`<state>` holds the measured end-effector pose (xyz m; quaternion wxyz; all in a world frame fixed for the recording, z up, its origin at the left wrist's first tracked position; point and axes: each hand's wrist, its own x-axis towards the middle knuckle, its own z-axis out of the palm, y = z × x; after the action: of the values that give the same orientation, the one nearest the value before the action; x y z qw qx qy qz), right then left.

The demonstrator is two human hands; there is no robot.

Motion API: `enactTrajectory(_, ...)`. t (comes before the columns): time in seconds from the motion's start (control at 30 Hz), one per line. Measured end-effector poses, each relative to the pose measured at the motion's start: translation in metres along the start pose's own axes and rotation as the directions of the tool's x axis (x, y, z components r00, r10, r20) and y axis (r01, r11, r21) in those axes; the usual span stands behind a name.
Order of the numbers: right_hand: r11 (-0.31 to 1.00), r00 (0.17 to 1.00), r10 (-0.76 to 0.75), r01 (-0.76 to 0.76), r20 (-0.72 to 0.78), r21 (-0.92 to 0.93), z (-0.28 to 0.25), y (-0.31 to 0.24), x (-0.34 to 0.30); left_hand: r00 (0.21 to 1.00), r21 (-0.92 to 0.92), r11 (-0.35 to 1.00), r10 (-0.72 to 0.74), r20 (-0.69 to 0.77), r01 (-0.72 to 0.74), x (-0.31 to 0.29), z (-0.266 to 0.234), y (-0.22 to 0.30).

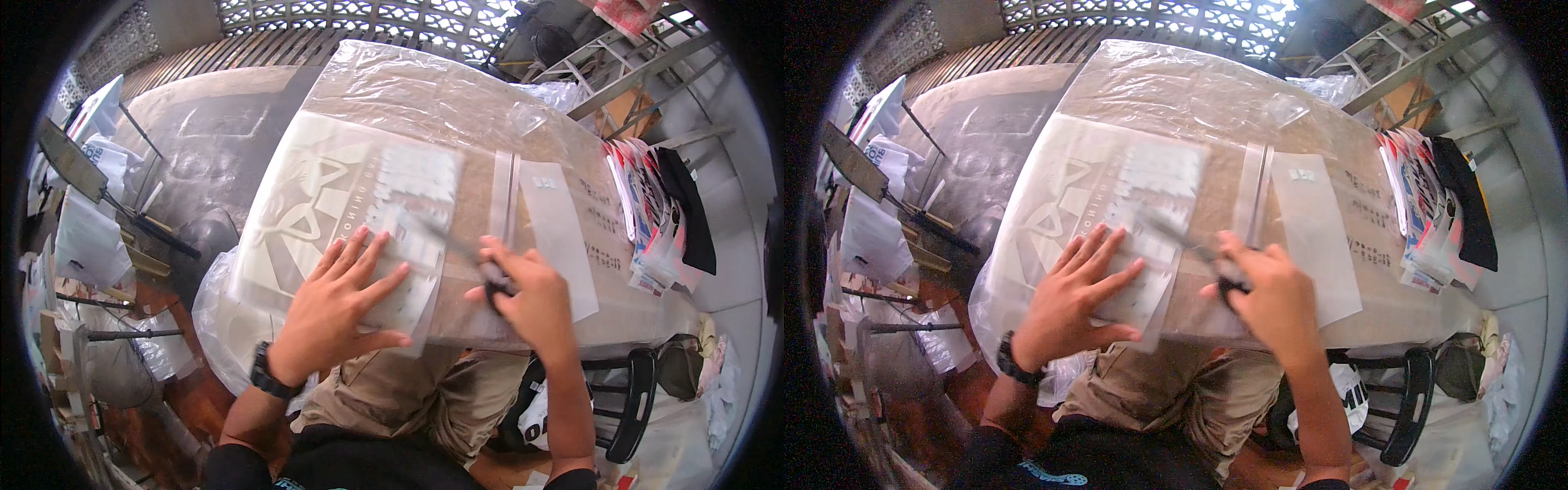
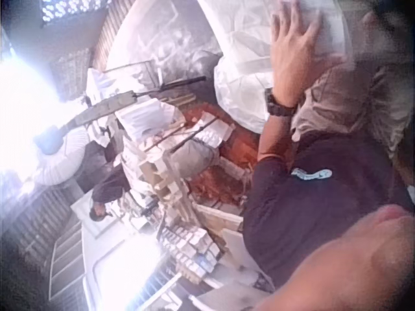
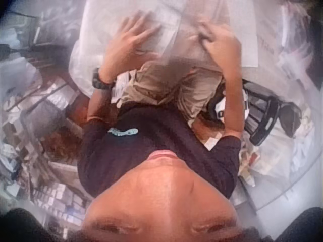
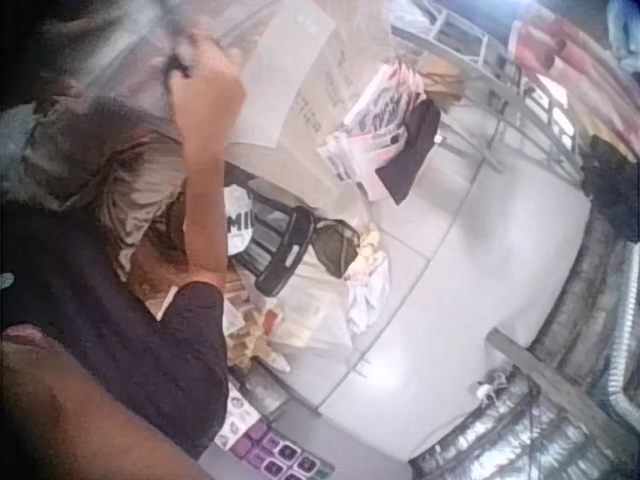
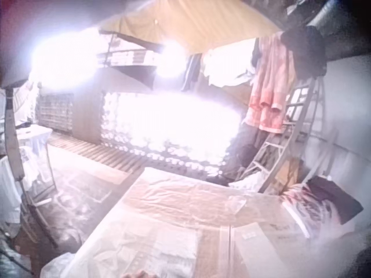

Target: The person cuts around the printed designs on vinyl sheets using a pair of scissors on a table covered in protective plastic.

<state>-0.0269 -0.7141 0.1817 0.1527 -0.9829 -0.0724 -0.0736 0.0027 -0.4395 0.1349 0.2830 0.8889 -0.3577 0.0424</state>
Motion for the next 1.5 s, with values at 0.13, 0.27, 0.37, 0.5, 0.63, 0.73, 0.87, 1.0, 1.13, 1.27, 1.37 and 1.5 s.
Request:
enactTrajectory(0.13, 0.996, 0.982, 0.077, -0.069, -0.172, 0.052, -0.021, 0.019, -0.019, 0.984, -0.192, 0.978, 0.105, 0.145, -0.076, -0.024, -0.048, -0.037)
enactTrajectory(0.27, 0.903, 0.967, 0.206, -0.131, -0.146, 0.410, -0.028, 0.005, -0.047, 0.984, 0.059, 0.985, -0.156, -0.087, 0.162, -0.025, -0.041, -0.025)
enactTrajectory(0.37, 0.676, 0.960, 0.279, -0.213, 0.022, 0.706, -0.022, -0.012, -0.081, 0.986, 0.128, 0.978, -0.162, -0.041, 0.166, -0.026, -0.048, -0.038)
enactTrajectory(0.5, 0.190, 0.914, 0.205, -0.388, 0.350, 0.902, 0.022, -0.031, -0.132, 0.992, 0.118, 0.985, -0.129, -0.016, 0.130, -0.025, -0.056, -0.044)
enactTrajectory(0.63, -0.072, 0.850, 0.085, -0.515, 0.520, 0.854, 0.057, -0.050, -0.169, 0.973, 0.009, 0.983, -0.178, -0.149, 0.181, -0.001, -0.015, 0.004)
enactTrajectory(0.73, -0.089, 0.866, 0.086, -0.486, 0.493, 0.869, 0.058, -0.064, -0.177, 0.977, 0.154, 0.970, -0.169, -0.134, 0.189, 0.008, 0.010, 0.016)
enactTrajectory(0.87, -0.021, 0.858, 0.086, -0.506, 0.506, 0.862, 0.053, -0.074, -0.166, 0.981, 0.218, 0.958, -0.172, -0.094, 0.189, 0.004, 0.016, 0.011)
enactTrajectory(1.0, 0.052, 0.849, 0.134, -0.521, 0.511, 0.852, 0.054, -0.085, -0.153, 0.985, 0.193, 0.968, -0.147, -0.087, 0.162, -0.005, 0.014, 0.012)
enactTrajectory(1.13, 0.102, 0.836, 0.218, -0.532, 0.503, 0.840, 0.053, -0.096, -0.148, 0.983, 0.188, 0.968, -0.150, -0.103, 0.168, -0.007, 0.014, 0.013)
enactTrajectory(1.27, 0.120, 0.810, 0.250, -0.570, 0.531, 0.813, 0.055, -0.098, -0.148, 0.982, 0.182, 0.969, -0.149, -0.114, 0.169, -0.008, 0.015, 0.011)
enactTrajectory(1.37, 0.123, 0.802, 0.268, -0.578, 0.533, 0.807, 0.055, -0.100, -0.148, 0.980, 0.169, 0.968, -0.174, -0.094, 0.188, -0.008, 0.014, 0.012)
enactTrajectory(1.5, 0.145, 0.798, 0.287, -0.583, 0.530, 0.799, 0.051, -0.103, -0.146, 0.980, 0.175, 0.965, -0.180, -0.087, 0.193, -0.008, 0.016, 0.011)
